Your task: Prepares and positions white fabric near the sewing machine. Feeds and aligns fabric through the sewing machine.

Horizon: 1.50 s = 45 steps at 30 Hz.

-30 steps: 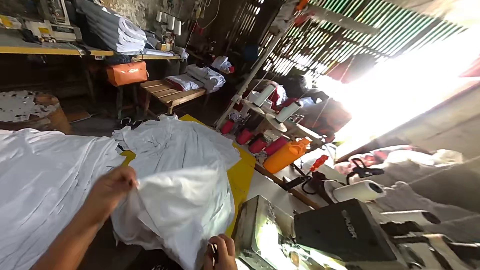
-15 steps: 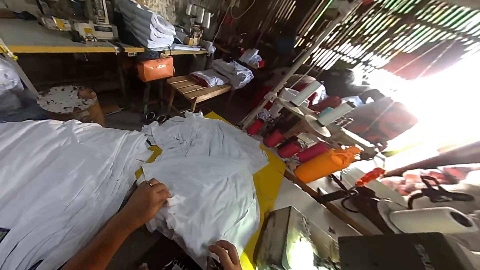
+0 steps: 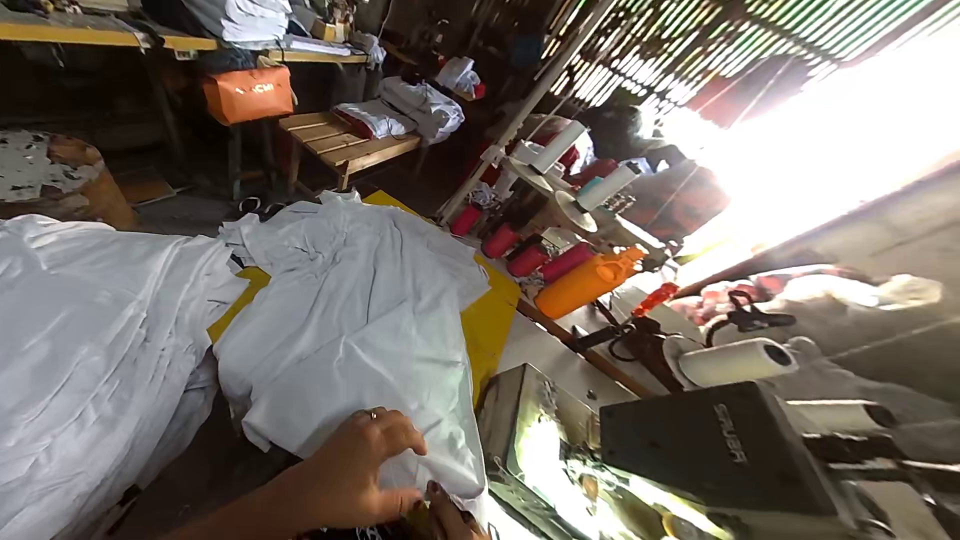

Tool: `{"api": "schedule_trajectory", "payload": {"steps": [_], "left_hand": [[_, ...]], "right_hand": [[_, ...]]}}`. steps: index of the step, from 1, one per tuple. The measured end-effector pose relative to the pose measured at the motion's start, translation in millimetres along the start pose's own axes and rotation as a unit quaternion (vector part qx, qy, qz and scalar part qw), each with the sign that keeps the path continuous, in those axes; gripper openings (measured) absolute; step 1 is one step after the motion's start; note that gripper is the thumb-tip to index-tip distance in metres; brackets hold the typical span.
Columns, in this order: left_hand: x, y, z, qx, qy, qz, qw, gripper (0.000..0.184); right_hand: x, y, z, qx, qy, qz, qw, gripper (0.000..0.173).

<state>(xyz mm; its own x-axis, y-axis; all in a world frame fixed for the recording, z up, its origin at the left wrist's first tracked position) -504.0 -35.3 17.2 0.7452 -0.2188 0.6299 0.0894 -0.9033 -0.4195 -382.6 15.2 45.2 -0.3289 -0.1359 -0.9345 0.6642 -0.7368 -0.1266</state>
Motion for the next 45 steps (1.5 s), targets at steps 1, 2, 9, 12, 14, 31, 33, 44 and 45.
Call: {"api": "schedule_trajectory", "payload": {"steps": [1,2,9,12,14,31,33,44,45], "left_hand": [[2.1,4.9,11.0,-0.013,-0.047,0.012,0.999,0.046],[3.7,9.6,21.2,-0.017,-0.097,0.020,0.995,0.046],[2.9,15.0,19.5,0.077,-0.186,0.025,0.979,0.020],[0.6,13.6,-23.0,0.169,-0.207,0.000,0.964,0.022],[-3.9,15.2,-54.9,0.226,-0.178,-0.012,0.958,0.021],[19.4,7.0,32.3,0.108,-0.201,0.015,0.974,0.022],[18.2,5.4,29.8,0.111,-0.173,0.016,0.978,0.019],[16.7,-1.5,24.2,0.081,-0.065,0.022,0.994,0.016],[17.9,-1.5,22.9,0.086,-0.059,0.025,0.994,0.016]], "right_hand": [[46.0,10.9,-40.3,0.035,-0.056,0.029,0.997,0.016],[75.5,20.7,-64.6,0.094,-0.070,0.101,0.988,0.019],[79.3,28.2,-73.6,0.149,-0.069,0.165,0.972,0.035],[79.6,23.7,-79.3,0.192,-0.064,0.126,0.971,0.036],[73.7,18.4,-75.3,0.179,-0.060,0.086,0.978,0.032],[58.6,21.6,-58.4,0.127,-0.029,0.111,0.985,0.037],[58.0,21.0,-58.1,0.122,-0.025,0.110,0.986,0.036],[56.2,18.6,-51.3,0.111,-0.001,0.108,0.988,0.030],[55.1,18.5,-51.7,0.109,-0.001,0.101,0.989,0.031]]}}
Point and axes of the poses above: each hand's wrist, its own y-axis away from the middle knuckle, its own z-axis out of the palm, x = y × z, the point moved 10 cm from there along -y, towards the middle knuckle, and after that the axes turned 12 degrees about -y, right-handed, at the moved point
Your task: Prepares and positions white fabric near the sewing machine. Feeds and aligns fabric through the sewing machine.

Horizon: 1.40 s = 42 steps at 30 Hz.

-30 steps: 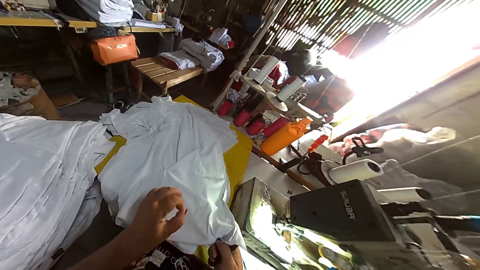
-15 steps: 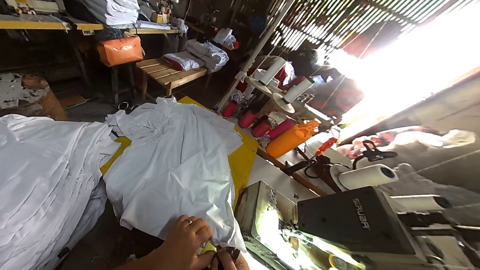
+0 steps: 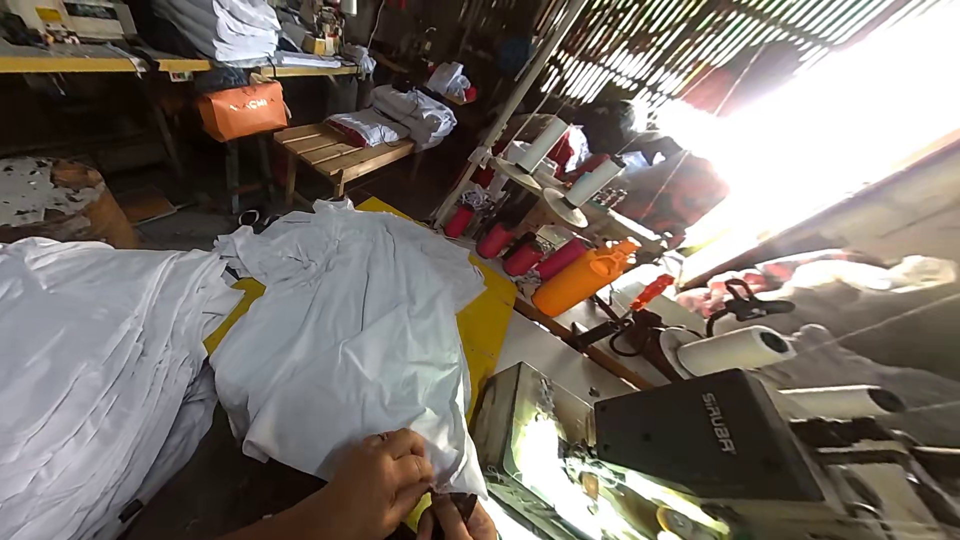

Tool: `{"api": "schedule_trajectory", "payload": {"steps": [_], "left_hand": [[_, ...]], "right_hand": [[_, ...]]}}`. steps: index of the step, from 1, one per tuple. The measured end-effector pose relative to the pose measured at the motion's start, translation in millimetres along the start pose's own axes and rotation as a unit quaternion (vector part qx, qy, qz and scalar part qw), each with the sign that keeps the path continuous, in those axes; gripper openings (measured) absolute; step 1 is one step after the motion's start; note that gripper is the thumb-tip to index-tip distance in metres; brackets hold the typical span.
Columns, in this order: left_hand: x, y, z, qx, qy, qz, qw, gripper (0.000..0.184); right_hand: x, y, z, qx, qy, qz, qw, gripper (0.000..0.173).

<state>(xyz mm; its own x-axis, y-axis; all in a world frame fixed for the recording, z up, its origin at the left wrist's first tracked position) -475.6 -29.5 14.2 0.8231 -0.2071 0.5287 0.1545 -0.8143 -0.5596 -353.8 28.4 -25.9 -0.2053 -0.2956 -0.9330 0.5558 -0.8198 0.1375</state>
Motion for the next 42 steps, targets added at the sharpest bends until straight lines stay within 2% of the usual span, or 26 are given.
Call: {"api": "schedule_trajectory", "payload": {"steps": [4,6,8,9,11,13,18,20,23,24,28,31,34,37,40,42], "left_hand": [[-13.0,-1.3,-5.2,-0.056,0.170,-0.074,0.981,0.014],[-18.5,-2.0,-4.2,-0.091,0.190,-0.090,0.973,0.016],[-16.1,-2.0,0.3,-0.129,0.149,-0.083,0.977,0.023],[-13.8,-1.1,3.1,-0.130,0.109,-0.071,0.983,0.023],[-10.2,0.6,4.7,-0.073,0.037,-0.046,0.996,0.014],[-10.2,1.3,4.2,-0.041,0.026,-0.044,0.998,0.012],[-21.8,-0.2,-0.3,-0.077,0.187,-0.110,0.973,0.013],[-26.9,-0.9,-2.4,-0.092,0.204,-0.131,0.966,0.014],[-20.7,1.5,4.1,-0.164,0.117,-0.117,0.972,0.020],[-15.9,2.5,5.9,-0.161,0.078,-0.100,0.979,0.020],[-6.8,5.9,6.5,-0.072,-0.008,-0.056,0.996,0.012],[-6.9,3.8,5.6,-0.073,0.019,-0.056,0.996,0.012],[4.9,3.4,7.7,-0.071,-0.002,0.015,0.997,0.012],[8.1,4.4,6.9,-0.053,-0.042,0.039,0.997,0.016],[9.6,5.9,5.6,-0.023,-0.129,0.048,0.990,0.026],[12.2,6.6,7.1,-0.020,-0.156,0.063,0.986,0.017]], "right_hand": [[1.3,-2.4,-12.9,0.037,-0.010,-0.015,0.999,0.028],[3.7,-3.8,-14.7,0.050,-0.008,-0.008,0.999,0.025],[5.2,-3.5,-9.0,0.035,-0.005,-0.004,0.999,0.025],[5.8,-2.6,-5.4,0.025,-0.003,-0.003,1.000,0.026],[6.3,-0.9,-0.1,0.014,-0.002,-0.002,1.000,0.027],[6.2,0.3,0.7,0.014,-0.001,0.001,1.000,0.026],[4.2,-0.4,-5.3,0.024,0.003,0.001,1.000,0.027],[4.8,-1.2,-6.8,0.026,0.006,0.004,1.000,0.026],[4.0,0.0,-3.7,0.019,-0.006,0.004,1.000,0.026],[3.6,0.3,-2.5,0.018,-0.009,0.004,1.000,0.027],[4.5,0.2,-1.5,0.021,-0.018,0.004,1.000,0.027],[6.9,1.1,-3.1,0.008,-0.059,0.010,0.998,0.024],[6.9,2.0,-6.6,0.024,-0.061,0.003,0.998,0.015],[8.4,2.5,-14.6,0.067,-0.069,0.020,0.995,0.021],[12.4,5.3,-13.5,0.051,-0.108,0.053,0.991,0.027],[12.3,7.6,-10.0,0.022,-0.130,0.064,0.989,0.029]]}}
Point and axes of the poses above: each hand's wrist, its own y-axis away from the middle knuckle, its own z-axis out of the palm, x = y × z, the point moved 10 cm from there along -y, towards the middle knuckle, and after that the axes turned 12 degrees about -y, right-handed, at the moved point
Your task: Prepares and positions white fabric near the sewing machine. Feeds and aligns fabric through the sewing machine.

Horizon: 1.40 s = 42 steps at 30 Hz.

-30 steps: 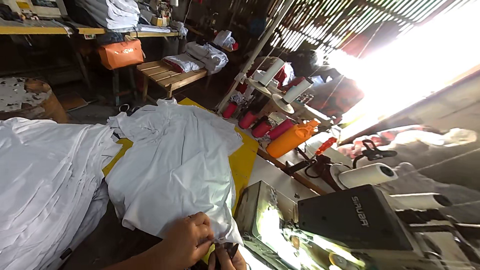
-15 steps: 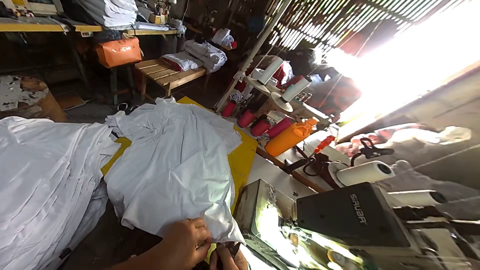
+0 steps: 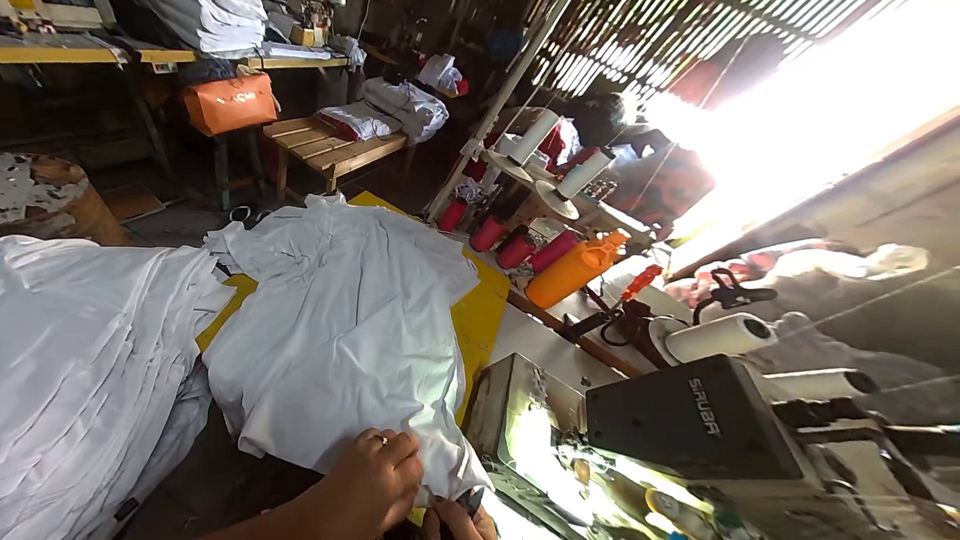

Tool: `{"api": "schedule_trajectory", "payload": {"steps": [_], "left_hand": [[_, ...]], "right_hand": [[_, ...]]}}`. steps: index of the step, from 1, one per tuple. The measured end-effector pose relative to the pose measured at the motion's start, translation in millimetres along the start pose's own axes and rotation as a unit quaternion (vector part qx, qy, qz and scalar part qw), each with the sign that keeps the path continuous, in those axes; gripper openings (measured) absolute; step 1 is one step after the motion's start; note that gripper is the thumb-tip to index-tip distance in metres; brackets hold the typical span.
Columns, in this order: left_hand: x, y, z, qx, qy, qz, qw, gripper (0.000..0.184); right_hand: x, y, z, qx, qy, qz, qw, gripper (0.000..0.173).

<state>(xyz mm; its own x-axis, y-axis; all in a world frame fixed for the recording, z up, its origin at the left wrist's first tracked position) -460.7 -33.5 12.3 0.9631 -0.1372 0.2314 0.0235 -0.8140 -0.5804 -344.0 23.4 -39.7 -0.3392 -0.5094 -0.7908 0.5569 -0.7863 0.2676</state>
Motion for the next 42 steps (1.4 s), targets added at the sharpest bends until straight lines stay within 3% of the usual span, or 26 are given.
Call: {"api": "schedule_trajectory", "payload": {"steps": [6,10,14,16,17,20,22,23,27,30,32,35,38,42], "left_hand": [[-11.5,-2.6,-12.6,0.033,0.084,-0.028,0.996,0.013],[2.7,-5.0,-8.8,0.028,0.024,0.019,0.999,0.017],[-27.1,-15.6,-21.8,0.018,0.174,-0.053,0.983,0.018],[-30.0,-21.3,-26.7,0.012,0.100,-0.014,0.995,0.016],[-33.2,-22.4,-33.5,0.040,0.031,0.004,0.999,0.016],[-63.9,-18.6,-84.3,0.168,-0.097,-0.030,0.980,0.017],[-80.2,-12.1,-108.6,0.199,-0.084,-0.041,0.976,0.015],[-83.5,-8.2,-108.7,0.190,-0.061,-0.029,0.980,0.013],[-97.2,25.4,-33.3,0.030,0.003,0.024,0.999,0.026],[-111.7,61.6,18.9,-0.073,0.079,0.000,0.994,0.027],[-114.6,72.2,24.5,-0.083,0.112,-0.037,0.989,0.021],[-117.4,69.4,23.5,-0.071,0.106,-0.101,0.987,0.032],[-117.6,62.5,25.4,-0.079,0.062,-0.143,0.985,0.035],[-114.3,59.5,27.8,-0.084,-0.010,-0.130,0.988,0.034]], "right_hand": [[-3.4,0.4,-0.6,-0.026,0.016,0.001,1.000,0.029],[-4.8,1.7,6.4,-0.044,0.082,-0.004,0.996,0.028],[-16.6,-9.6,-6.1,0.014,0.169,-0.102,0.980,0.017],[-30.8,-7.5,1.7,0.001,0.302,-0.202,0.932,0.030],[-40.8,-2.9,11.9,-0.007,0.387,-0.261,0.884,0.037],[-75.7,22.7,35.5,0.013,0.558,-0.436,0.706,0.023],[-91.1,37.5,36.3,0.027,0.574,-0.502,0.646,0.015],[-91.4,39.6,34.0,0.015,0.573,-0.515,0.637,0.013],[-36.0,13.6,1.4,-0.133,0.626,-0.426,0.639,0.024],[1.5,-3.6,-30.4,-0.185,0.645,-0.339,0.660,0.030],[2.3,-6.6,-39.3,-0.185,0.612,-0.301,0.707,0.028],[-5.1,-11.8,-43.0,-0.157,0.567,-0.276,0.760,0.016],[-7.7,-12.3,-43.1,-0.115,0.557,-0.274,0.776,0.012],[-7.9,-10.9,-43.8,-0.079,0.579,-0.274,0.764,0.012]]}}
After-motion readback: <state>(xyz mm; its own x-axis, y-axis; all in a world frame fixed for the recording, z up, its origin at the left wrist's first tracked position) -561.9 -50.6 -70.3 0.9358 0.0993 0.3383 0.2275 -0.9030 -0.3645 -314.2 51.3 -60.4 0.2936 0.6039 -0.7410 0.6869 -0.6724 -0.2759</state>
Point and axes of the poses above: each hand's wrist, its own y-axis away from the middle knuckle, its own z-axis out of the palm, x = y × z, the point moved 10 cm from there along -y, towards the middle knuckle, and after that the axes turned 12 degrees about -y, right-handed, at the moved point
